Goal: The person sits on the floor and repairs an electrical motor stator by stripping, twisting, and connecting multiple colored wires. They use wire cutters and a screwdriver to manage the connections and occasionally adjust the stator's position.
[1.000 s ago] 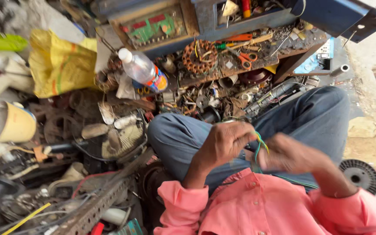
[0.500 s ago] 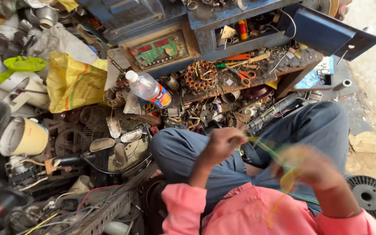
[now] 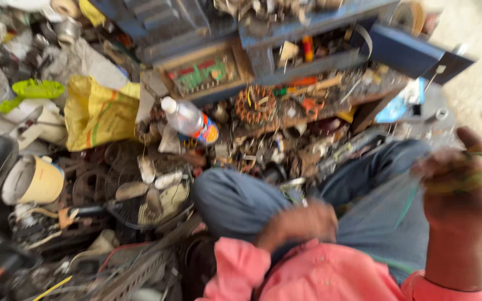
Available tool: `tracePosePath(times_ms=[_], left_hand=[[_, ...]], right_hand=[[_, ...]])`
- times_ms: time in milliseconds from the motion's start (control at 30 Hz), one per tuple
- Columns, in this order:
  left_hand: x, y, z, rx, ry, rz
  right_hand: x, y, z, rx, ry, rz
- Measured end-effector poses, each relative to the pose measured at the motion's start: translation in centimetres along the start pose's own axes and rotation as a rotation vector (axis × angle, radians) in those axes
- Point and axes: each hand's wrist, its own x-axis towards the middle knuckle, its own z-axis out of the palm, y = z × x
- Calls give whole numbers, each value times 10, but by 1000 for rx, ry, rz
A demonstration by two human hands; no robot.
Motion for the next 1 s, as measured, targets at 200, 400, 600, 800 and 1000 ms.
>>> tracePosePath(times_ms=[200,400,600,800,1000], left_hand=[[-1,22,-25,-54,283,-136],[14,9,9,370,-196,313],[11,9,-22,168,335,-67],[20,24,16,158,-16,194],[24,13,6,150,213,-64]], right_hand=[[-7,14,2,-320,-683,741],[18,18,-9,157,442,257],[-17,36,-28,-431,-551,501],[20,25,-8,-192,213,459],[6,0,-1,26,-669,629]])
